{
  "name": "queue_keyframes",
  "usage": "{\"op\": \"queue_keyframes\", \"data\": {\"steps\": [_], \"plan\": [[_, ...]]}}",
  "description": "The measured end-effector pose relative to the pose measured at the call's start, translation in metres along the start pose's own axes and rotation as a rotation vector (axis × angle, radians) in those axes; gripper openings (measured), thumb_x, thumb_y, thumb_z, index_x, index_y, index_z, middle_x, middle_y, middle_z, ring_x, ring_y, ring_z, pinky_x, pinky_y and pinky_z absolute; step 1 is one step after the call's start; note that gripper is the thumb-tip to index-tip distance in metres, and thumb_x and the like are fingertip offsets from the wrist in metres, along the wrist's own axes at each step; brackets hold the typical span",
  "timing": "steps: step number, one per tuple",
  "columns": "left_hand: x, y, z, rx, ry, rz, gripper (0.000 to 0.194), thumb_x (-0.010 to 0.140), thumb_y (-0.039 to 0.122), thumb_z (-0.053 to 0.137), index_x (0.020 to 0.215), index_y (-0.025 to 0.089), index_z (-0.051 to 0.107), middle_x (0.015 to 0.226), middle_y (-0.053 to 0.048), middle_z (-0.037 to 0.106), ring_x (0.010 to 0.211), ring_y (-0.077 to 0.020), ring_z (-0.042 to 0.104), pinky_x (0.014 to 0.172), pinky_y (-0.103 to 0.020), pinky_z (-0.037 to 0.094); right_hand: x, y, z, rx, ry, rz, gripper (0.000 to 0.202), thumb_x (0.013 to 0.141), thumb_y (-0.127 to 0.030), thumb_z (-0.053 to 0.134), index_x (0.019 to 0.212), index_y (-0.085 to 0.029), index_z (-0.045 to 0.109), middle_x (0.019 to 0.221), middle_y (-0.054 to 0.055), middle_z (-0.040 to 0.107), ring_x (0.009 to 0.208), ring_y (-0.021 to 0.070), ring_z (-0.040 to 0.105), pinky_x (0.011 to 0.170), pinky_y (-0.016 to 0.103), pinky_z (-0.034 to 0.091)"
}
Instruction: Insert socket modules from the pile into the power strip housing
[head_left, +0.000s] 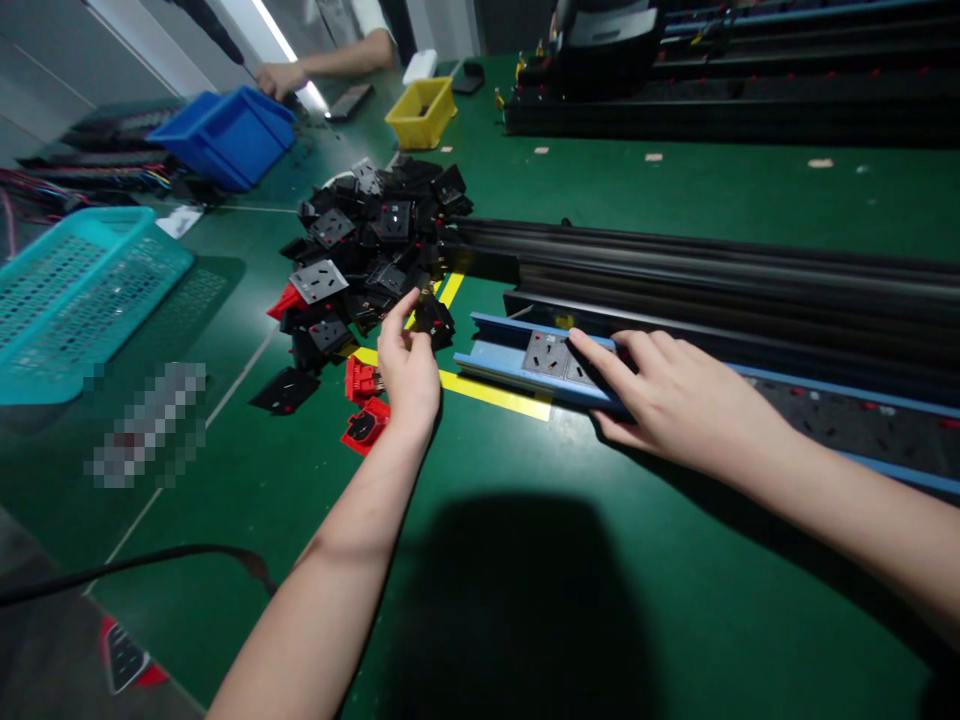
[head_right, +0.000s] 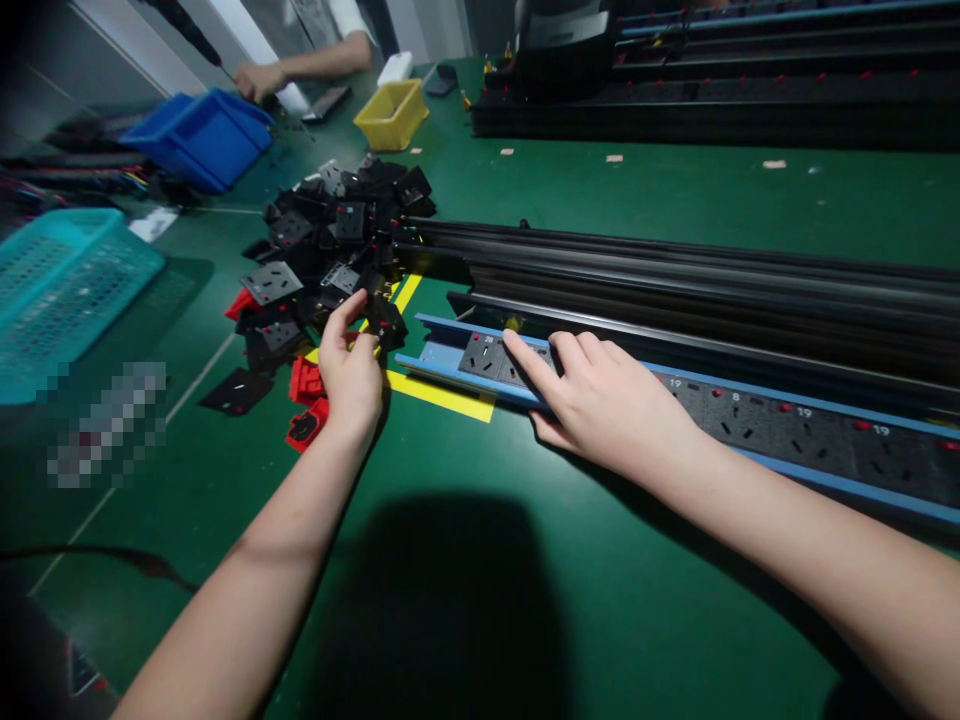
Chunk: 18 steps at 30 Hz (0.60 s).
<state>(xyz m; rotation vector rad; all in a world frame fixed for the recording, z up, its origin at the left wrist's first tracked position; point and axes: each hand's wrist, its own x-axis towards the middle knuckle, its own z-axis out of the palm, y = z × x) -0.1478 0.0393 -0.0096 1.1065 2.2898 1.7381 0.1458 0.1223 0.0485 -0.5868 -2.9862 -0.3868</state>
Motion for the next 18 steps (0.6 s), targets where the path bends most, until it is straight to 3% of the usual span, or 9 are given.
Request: {"op": "queue_keyframes", "data": {"steps": [6, 10, 14, 18], "plan": [[-0.0012, 0.0031, -0.0032, 0.129, -0.116, 0.127, 0.059, 0.076, 0.005, 0.048, 0.125, 0.027, 0.071, 0.137, -0.003, 0.066, 0.134, -0.0228, 0.056, 0.113, -0.041, 0.042, 0.0005, -0.001, -0.0009, 0.003, 0.0, -0.001, 0.076, 0.096, -0.039, 0.054, 0.162, -0.009, 0.029, 0.117, 0.022, 0.062, 0.093, 0.0325, 0.059, 0.077, 0.039, 0.043], [-0.003, 0.0061, -0.0026, 0.163, -0.057, 0.066, 0.046, 0.077, 0.01, 0.058, 0.116, 0.026, 0.074, 0.125, -0.006, 0.066, 0.122, -0.0249, 0.057, 0.099, -0.039, 0.048, 0.0006, -0.002, -0.0018, -0.001, -0.003, 0.014, 0.076, 0.096, -0.04, 0.054, 0.162, -0.01, 0.029, 0.117, 0.022, 0.062, 0.093, 0.0322, 0.059, 0.076, 0.038, 0.042], [-0.0044, 0.0079, -0.0009, 0.227, -0.016, -0.016, 0.025, 0.082, 0.022, 0.067, 0.106, 0.025, 0.074, 0.109, -0.006, 0.064, 0.109, -0.0253, 0.055, 0.098, -0.041, 0.045, 0.0006, -0.002, -0.0023, -0.016, -0.012, 0.008, 0.076, 0.097, -0.04, 0.053, 0.162, -0.009, 0.029, 0.117, 0.022, 0.062, 0.092, 0.0319, 0.059, 0.077, 0.038, 0.042], [-0.0039, 0.0046, 0.0009, 0.185, -0.016, -0.017, 0.026, 0.08, 0.024, 0.071, 0.106, 0.024, 0.071, 0.091, -0.002, 0.058, 0.096, -0.0207, 0.054, 0.094, -0.036, 0.046, 0.0006, -0.0018, -0.002, -0.025, -0.012, 0.008, 0.076, 0.097, -0.041, 0.052, 0.162, -0.009, 0.028, 0.116, 0.021, 0.061, 0.092, 0.0317, 0.058, 0.077, 0.037, 0.041]]}}
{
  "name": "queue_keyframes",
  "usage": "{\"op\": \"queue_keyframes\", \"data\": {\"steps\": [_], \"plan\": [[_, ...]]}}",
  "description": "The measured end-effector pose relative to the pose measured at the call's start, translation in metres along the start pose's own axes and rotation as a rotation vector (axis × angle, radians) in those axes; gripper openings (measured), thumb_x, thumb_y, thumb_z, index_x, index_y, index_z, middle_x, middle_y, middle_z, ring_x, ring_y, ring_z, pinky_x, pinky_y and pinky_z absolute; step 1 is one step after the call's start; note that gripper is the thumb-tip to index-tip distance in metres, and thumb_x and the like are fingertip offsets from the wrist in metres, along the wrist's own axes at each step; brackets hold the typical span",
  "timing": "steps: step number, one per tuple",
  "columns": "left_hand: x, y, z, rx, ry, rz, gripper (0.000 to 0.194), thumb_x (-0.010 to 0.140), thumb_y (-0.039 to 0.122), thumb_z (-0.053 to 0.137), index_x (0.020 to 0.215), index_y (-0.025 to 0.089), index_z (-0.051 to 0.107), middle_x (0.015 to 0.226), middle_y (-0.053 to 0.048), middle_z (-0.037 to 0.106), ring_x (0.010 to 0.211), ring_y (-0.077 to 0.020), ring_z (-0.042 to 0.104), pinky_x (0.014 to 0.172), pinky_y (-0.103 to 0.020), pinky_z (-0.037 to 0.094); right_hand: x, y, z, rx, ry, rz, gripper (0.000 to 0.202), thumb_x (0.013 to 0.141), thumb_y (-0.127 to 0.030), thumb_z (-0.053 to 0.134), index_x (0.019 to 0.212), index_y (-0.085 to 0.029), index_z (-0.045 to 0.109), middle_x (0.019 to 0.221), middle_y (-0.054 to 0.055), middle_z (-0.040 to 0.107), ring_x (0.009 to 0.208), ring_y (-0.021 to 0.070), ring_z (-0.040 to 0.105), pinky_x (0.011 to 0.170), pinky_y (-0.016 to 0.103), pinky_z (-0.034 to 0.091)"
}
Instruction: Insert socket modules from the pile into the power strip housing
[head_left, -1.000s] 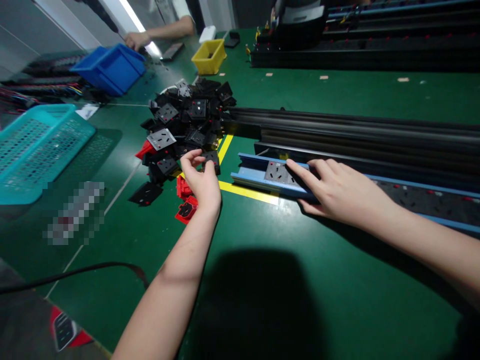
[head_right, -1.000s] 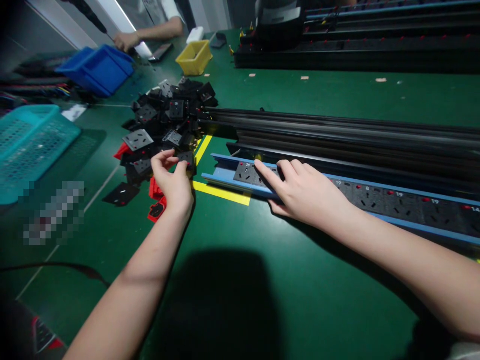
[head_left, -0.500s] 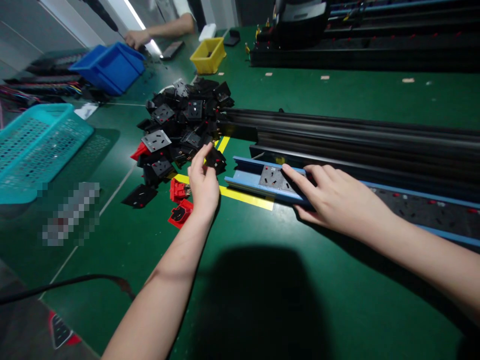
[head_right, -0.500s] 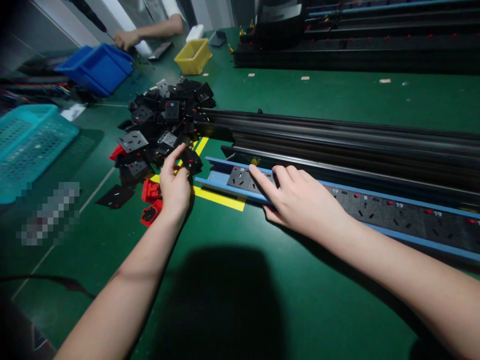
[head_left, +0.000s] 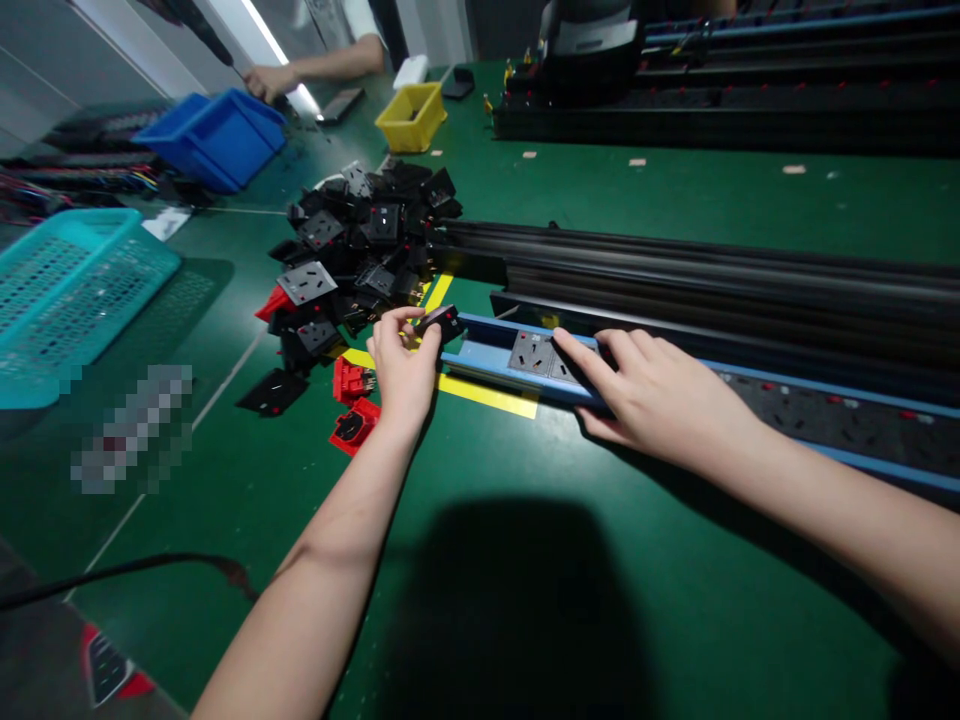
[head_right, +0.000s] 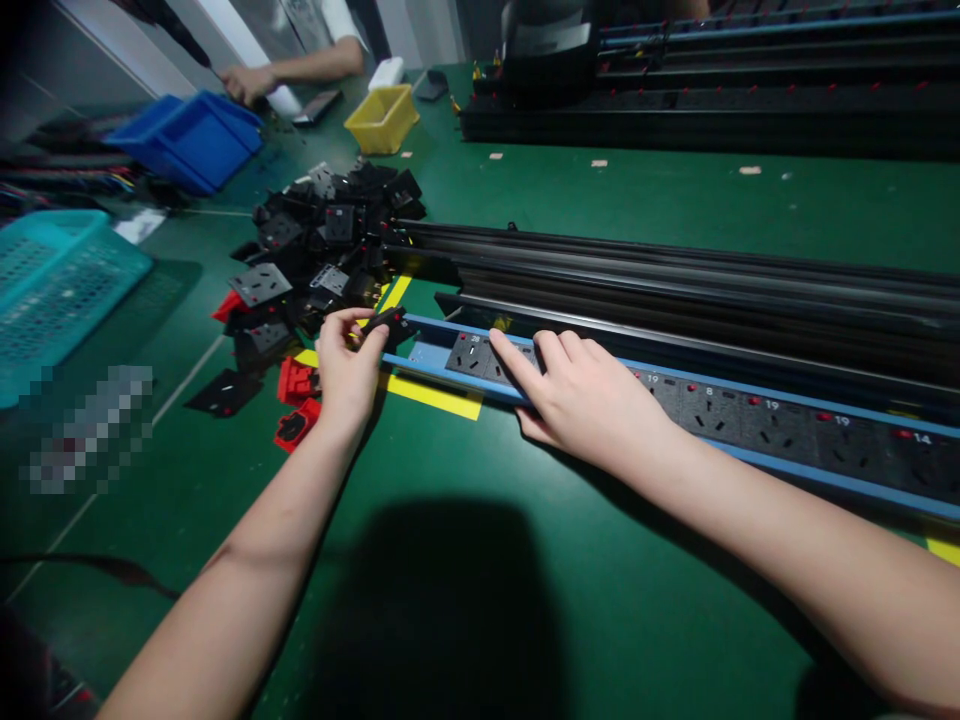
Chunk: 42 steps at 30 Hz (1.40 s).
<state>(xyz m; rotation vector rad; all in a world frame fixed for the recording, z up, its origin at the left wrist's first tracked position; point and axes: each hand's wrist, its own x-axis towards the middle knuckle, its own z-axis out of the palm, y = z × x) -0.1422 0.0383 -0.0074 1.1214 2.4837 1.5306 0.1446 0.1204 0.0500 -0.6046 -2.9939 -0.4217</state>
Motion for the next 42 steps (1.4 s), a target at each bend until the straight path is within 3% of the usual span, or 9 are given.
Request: {"op": "queue_keyframes", "data": {"steps": [4, 9, 13, 16, 20, 25, 33, 37, 42], "plan": [[0.003, -0.008, 0.003, -0.112, -0.054, 0.031, 0.035, 0.081, 0.025, 0.07, 0.116, 0.025, 0.07, 0.083, 0.0, 0.055, 0.092, -0.0189, 0.057, 0.091, -0.033, 0.048, 0.0, 0.0, -0.001, -0.003, 0.005, -0.005, 0.075, 0.097, -0.04, 0.052, 0.162, -0.009, 0.029, 0.114, 0.02, 0.061, 0.091, 0.0314, 0.058, 0.076, 0.037, 0.04], [0.005, -0.009, 0.004, -0.163, -0.064, 0.018, 0.033, 0.08, 0.029, 0.07, 0.113, 0.024, 0.075, 0.082, -0.001, 0.059, 0.086, -0.0182, 0.059, 0.086, -0.032, 0.052, 0.0, 0.001, -0.002, 0.0, 0.011, -0.012, 0.075, 0.096, -0.039, 0.053, 0.161, -0.008, 0.03, 0.111, 0.02, 0.062, 0.091, 0.03, 0.056, 0.075, 0.035, 0.039], [0.004, -0.001, 0.004, -0.218, -0.056, -0.064, 0.036, 0.079, 0.031, 0.071, 0.113, 0.022, 0.077, 0.063, 0.004, 0.049, 0.061, -0.0116, 0.048, 0.071, -0.028, 0.052, 0.0, 0.001, -0.002, 0.0, 0.003, -0.012, 0.076, 0.097, -0.04, 0.052, 0.161, -0.008, 0.029, 0.111, 0.02, 0.062, 0.091, 0.0308, 0.056, 0.075, 0.036, 0.039], [0.003, 0.003, 0.003, -0.238, -0.073, -0.105, 0.041, 0.079, 0.031, 0.071, 0.118, 0.02, 0.077, 0.061, 0.005, 0.046, 0.056, -0.0099, 0.043, 0.068, -0.028, 0.051, 0.0, 0.0, -0.002, 0.001, -0.004, -0.011, 0.077, 0.097, -0.04, 0.052, 0.162, -0.007, 0.027, 0.112, 0.021, 0.062, 0.091, 0.0315, 0.057, 0.075, 0.036, 0.039], [0.002, 0.005, 0.002, -0.234, -0.082, -0.092, 0.043, 0.08, 0.026, 0.067, 0.121, 0.02, 0.077, 0.064, 0.004, 0.051, 0.06, -0.0119, 0.049, 0.074, -0.032, 0.052, 0.0, 0.0, -0.002, 0.001, -0.004, -0.004, 0.077, 0.097, -0.04, 0.051, 0.162, -0.008, 0.027, 0.113, 0.021, 0.062, 0.092, 0.0319, 0.057, 0.076, 0.036, 0.039], [0.002, 0.005, 0.003, -0.205, -0.072, -0.056, 0.033, 0.083, 0.025, 0.06, 0.109, 0.021, 0.08, 0.08, -0.001, 0.066, 0.073, -0.0151, 0.059, 0.08, -0.031, 0.052, 0.0, 0.001, 0.0, 0.008, 0.006, -0.009, 0.077, 0.097, -0.04, 0.052, 0.162, -0.008, 0.027, 0.112, 0.021, 0.062, 0.092, 0.0322, 0.057, 0.076, 0.036, 0.039], [0.001, -0.001, 0.002, -0.11, -0.077, -0.016, 0.029, 0.086, 0.04, 0.069, 0.108, 0.023, 0.08, 0.071, 0.001, 0.055, 0.069, -0.0151, 0.052, 0.082, -0.032, 0.049, 0.0, 0.001, -0.002, 0.018, 0.008, -0.008, 0.076, 0.097, -0.039, 0.052, 0.162, -0.009, 0.027, 0.113, 0.021, 0.062, 0.092, 0.0311, 0.057, 0.076, 0.036, 0.04], [0.001, -0.001, 0.001, 0.008, 0.0, 0.031, 0.023, 0.084, 0.043, 0.074, 0.094, 0.022, 0.077, 0.092, -0.004, 0.065, 0.092, -0.02, 0.057, 0.091, -0.034, 0.048, 0.0, 0.0, -0.003, 0.017, 0.003, -0.004, 0.076, 0.097, -0.039, 0.053, 0.162, -0.009, 0.027, 0.112, 0.02, 0.062, 0.091, 0.0304, 0.057, 0.076, 0.035, 0.039], [0.003, -0.004, 0.004, -0.081, -0.129, 0.055, 0.031, 0.096, 0.041, 0.059, 0.114, 0.022, 0.074, 0.114, -0.006, 0.075, 0.106, -0.022, 0.067, 0.096, -0.035, 0.049, 0.0, 0.0, -0.003, 0.019, -0.004, -0.002, 0.076, 0.097, -0.039, 0.052, 0.162, -0.009, 0.027, 0.112, 0.02, 0.061, 0.092, 0.0315, 0.057, 0.076, 0.036, 0.039]]}}
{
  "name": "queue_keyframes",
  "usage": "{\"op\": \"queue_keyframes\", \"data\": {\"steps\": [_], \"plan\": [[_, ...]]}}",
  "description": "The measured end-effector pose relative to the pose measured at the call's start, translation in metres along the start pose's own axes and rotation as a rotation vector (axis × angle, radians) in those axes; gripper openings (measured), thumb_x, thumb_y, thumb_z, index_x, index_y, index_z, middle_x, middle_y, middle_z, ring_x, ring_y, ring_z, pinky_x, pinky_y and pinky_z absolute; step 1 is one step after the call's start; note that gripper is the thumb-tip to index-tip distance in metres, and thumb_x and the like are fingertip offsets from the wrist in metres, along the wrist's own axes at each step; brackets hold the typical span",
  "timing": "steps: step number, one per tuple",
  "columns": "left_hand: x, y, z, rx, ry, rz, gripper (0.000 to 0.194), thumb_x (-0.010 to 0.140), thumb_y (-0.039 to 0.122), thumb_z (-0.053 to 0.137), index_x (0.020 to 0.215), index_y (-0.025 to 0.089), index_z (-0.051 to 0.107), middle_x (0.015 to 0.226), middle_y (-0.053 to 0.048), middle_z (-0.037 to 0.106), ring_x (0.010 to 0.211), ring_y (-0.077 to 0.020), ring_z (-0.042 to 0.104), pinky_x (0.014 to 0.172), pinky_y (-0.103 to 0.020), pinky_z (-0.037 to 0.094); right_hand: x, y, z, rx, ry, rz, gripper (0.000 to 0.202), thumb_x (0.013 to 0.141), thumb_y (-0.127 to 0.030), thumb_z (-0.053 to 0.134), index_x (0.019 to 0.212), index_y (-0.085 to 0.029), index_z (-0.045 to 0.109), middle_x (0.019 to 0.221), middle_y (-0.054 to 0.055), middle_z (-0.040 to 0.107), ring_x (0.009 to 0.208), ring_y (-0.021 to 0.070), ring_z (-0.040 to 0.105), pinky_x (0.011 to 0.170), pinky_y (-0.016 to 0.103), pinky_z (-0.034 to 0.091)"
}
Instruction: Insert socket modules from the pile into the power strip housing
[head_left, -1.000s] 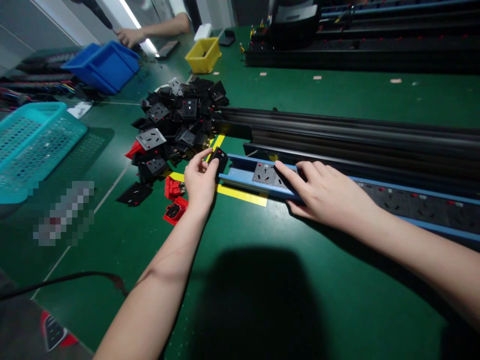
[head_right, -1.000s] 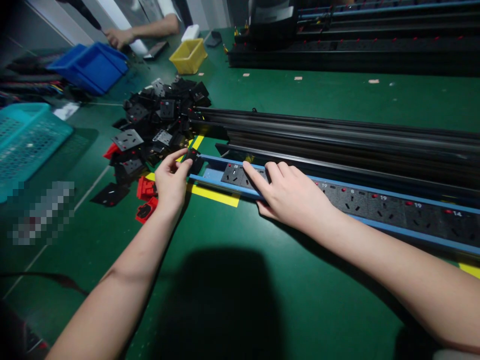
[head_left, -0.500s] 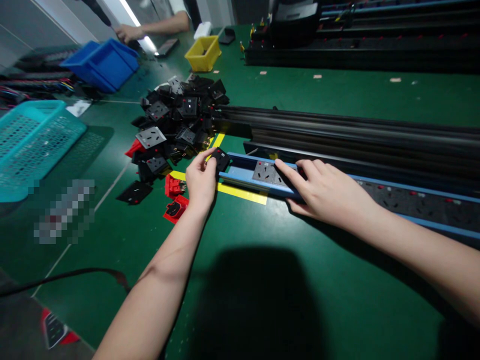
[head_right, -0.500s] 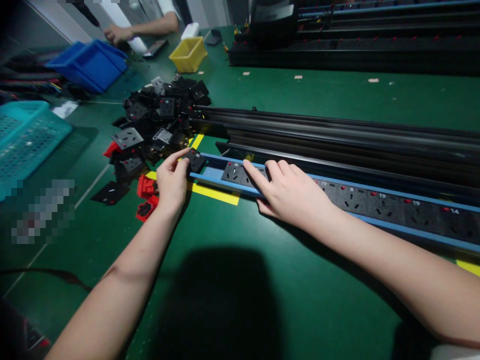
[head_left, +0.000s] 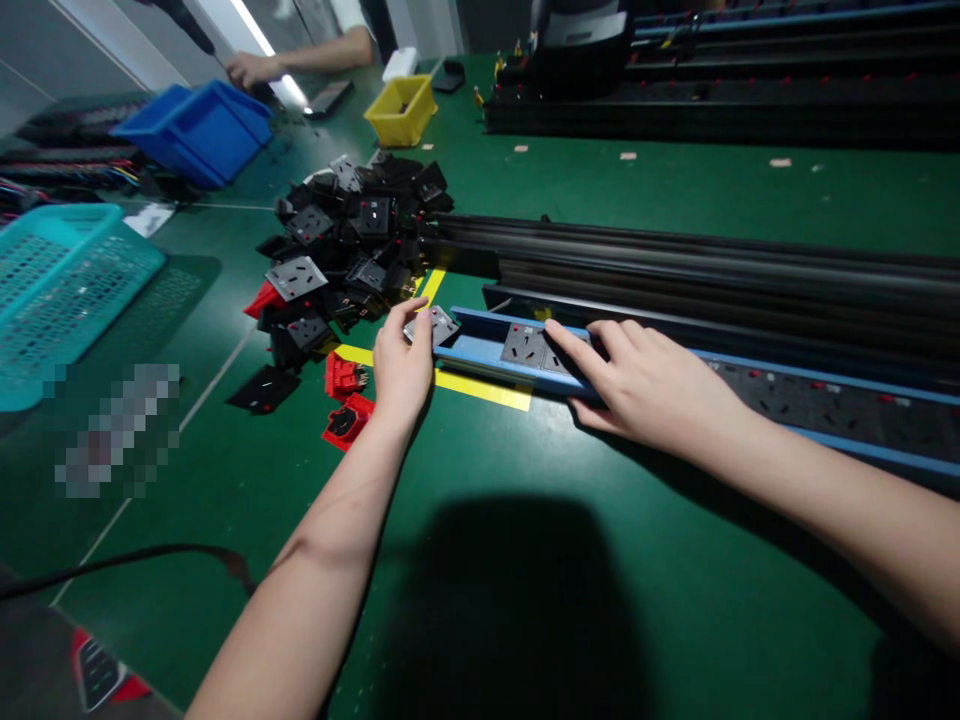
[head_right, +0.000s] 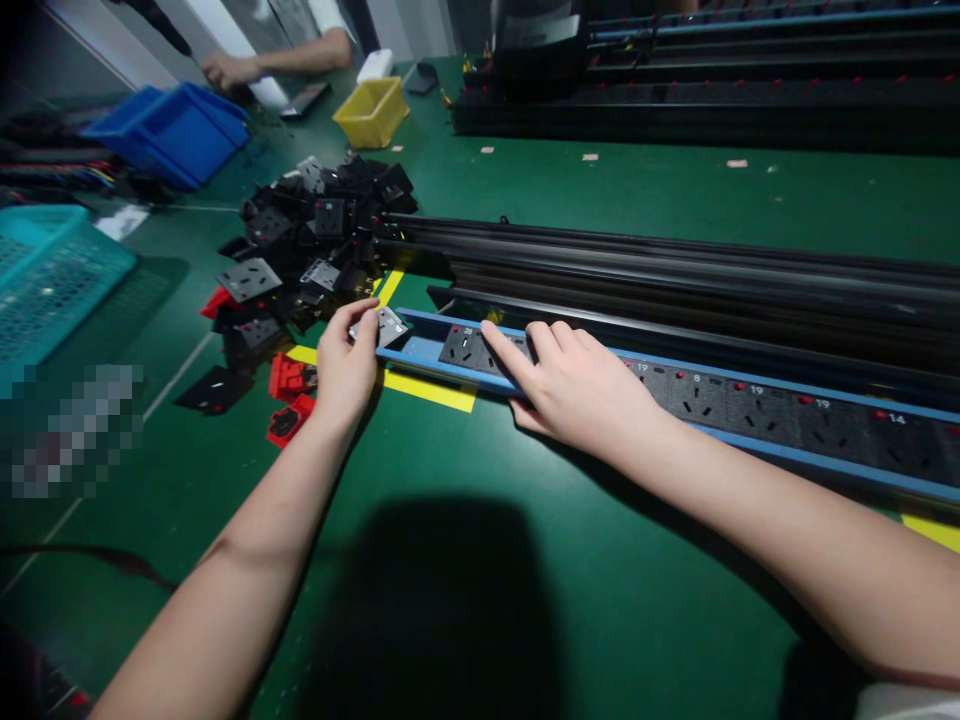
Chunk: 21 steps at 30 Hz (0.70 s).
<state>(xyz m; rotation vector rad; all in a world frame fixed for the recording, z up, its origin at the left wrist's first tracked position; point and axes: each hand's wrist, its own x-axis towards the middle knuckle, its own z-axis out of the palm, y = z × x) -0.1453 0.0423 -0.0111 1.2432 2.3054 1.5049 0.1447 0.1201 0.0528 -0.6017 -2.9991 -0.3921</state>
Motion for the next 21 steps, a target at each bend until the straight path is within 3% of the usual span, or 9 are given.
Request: {"op": "queue_keyframes", "data": {"steps": [12, 21], "plan": [[0.0033, -0.0061, 0.0004, -0.108, 0.014, -0.041, 0.031, 0.092, 0.04, 0.062, 0.114, 0.023, 0.078, 0.116, -0.006, 0.077, 0.11, -0.0233, 0.07, 0.103, -0.037, 0.052, -0.0005, 0.0002, 0.0017, 0.0, 0.029, -0.007, 0.075, 0.096, -0.039, 0.053, 0.161, -0.009, 0.03, 0.111, 0.02, 0.063, 0.091, 0.0294, 0.056, 0.075, 0.035, 0.039], [0.0059, -0.0012, 0.0002, -0.235, 0.012, 0.047, 0.037, 0.101, 0.043, 0.046, 0.115, 0.022, 0.074, 0.123, -0.005, 0.073, 0.115, -0.019, 0.066, 0.106, -0.032, 0.049, -0.0009, 0.0003, 0.0028, -0.009, 0.012, -0.003, 0.074, 0.097, -0.038, 0.051, 0.162, -0.01, 0.027, 0.118, 0.023, 0.062, 0.093, 0.0317, 0.059, 0.077, 0.036, 0.039]]}}
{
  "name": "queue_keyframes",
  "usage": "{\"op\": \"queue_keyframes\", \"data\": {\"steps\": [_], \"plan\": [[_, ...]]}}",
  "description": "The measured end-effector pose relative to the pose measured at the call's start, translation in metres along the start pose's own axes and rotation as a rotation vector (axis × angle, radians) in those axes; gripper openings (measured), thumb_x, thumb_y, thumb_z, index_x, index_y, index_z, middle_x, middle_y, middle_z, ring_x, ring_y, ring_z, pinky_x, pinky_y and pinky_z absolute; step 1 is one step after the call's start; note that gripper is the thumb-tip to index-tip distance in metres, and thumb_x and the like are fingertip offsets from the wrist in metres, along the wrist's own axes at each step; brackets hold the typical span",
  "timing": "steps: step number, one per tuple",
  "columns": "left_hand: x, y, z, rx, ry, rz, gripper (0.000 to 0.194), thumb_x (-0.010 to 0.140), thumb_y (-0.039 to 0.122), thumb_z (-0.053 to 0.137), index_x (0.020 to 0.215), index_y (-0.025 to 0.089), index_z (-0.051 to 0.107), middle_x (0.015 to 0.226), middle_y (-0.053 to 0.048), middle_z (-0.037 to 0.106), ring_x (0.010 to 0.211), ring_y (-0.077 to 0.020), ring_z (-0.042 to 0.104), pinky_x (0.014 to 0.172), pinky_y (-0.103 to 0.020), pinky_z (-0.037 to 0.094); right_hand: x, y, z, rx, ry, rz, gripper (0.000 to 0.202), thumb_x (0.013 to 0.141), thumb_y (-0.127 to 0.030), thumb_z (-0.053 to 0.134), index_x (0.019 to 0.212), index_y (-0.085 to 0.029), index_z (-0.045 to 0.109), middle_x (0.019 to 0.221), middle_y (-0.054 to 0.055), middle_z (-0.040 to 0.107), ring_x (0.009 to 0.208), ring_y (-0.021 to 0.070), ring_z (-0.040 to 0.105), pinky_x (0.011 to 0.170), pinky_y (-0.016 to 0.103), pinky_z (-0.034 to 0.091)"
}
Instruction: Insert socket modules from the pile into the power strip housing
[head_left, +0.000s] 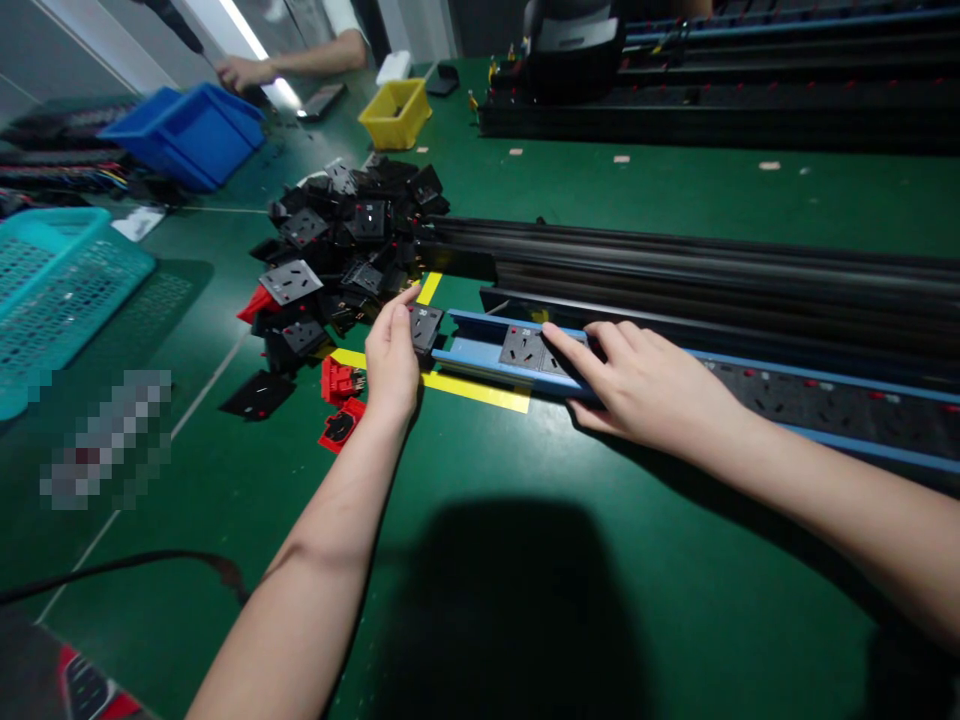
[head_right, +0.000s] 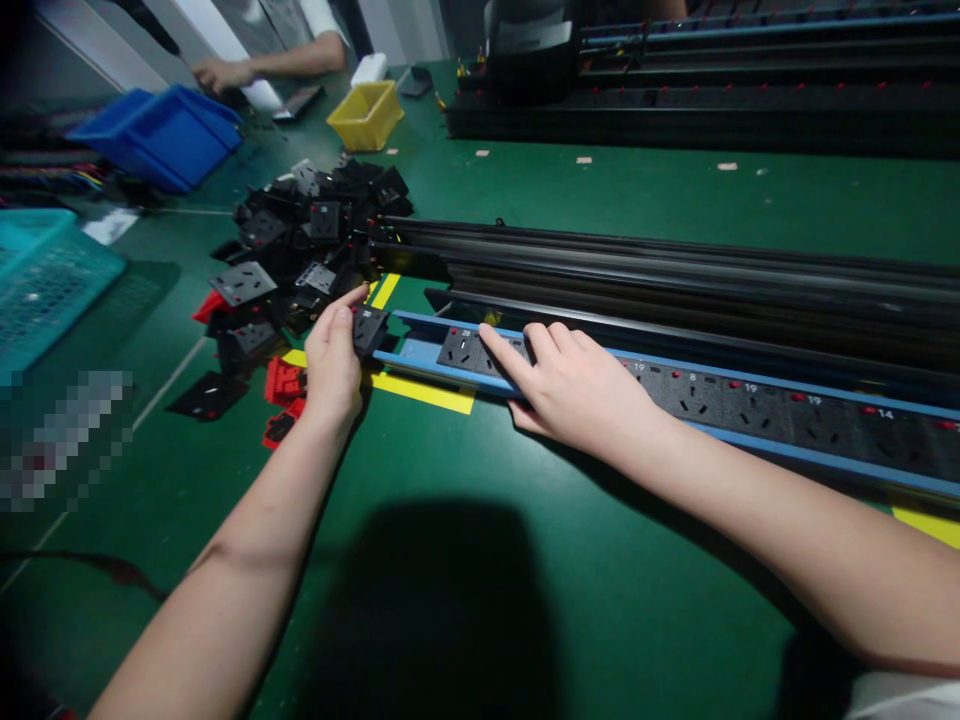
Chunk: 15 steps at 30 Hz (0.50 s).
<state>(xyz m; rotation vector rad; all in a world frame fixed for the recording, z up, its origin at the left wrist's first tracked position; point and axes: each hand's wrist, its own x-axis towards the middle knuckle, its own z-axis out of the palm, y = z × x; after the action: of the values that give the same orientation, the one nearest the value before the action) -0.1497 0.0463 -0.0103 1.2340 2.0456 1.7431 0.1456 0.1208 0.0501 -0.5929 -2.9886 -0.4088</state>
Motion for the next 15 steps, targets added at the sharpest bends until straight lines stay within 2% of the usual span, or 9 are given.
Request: {"op": "queue_keyframes", "data": {"steps": [5, 10, 15], "plan": [[0.0025, -0.0003, 0.0016, 0.027, 0.002, -0.051, 0.036, 0.1, 0.039, 0.044, 0.097, 0.02, 0.074, 0.103, -0.004, 0.073, 0.098, -0.0183, 0.065, 0.091, -0.028, 0.052, 0.0, -0.0003, -0.0004, 0.01, -0.002, -0.001, 0.074, 0.098, -0.038, 0.051, 0.162, -0.009, 0.027, 0.117, 0.023, 0.062, 0.094, 0.0322, 0.058, 0.077, 0.037, 0.04], [0.0035, -0.0009, 0.0026, 0.022, -0.033, -0.059, 0.038, 0.1, 0.041, 0.043, 0.101, 0.02, 0.075, 0.106, -0.004, 0.073, 0.101, -0.0183, 0.064, 0.092, -0.028, 0.05, 0.0002, -0.0006, -0.0003, 0.008, -0.012, 0.002, 0.074, 0.098, -0.038, 0.051, 0.162, -0.01, 0.026, 0.119, 0.023, 0.061, 0.096, 0.0324, 0.059, 0.078, 0.037, 0.041], [-0.0004, 0.0042, 0.0053, 0.049, -0.039, -0.079, 0.046, 0.103, 0.05, 0.039, 0.108, 0.02, 0.074, 0.109, -0.005, 0.073, 0.1, -0.0187, 0.065, 0.092, -0.029, 0.051, -0.0001, -0.0008, 0.0004, 0.012, -0.003, 0.002, 0.076, 0.097, -0.039, 0.053, 0.162, -0.01, 0.027, 0.119, 0.023, 0.061, 0.096, 0.0328, 0.06, 0.079, 0.038, 0.042]]}}
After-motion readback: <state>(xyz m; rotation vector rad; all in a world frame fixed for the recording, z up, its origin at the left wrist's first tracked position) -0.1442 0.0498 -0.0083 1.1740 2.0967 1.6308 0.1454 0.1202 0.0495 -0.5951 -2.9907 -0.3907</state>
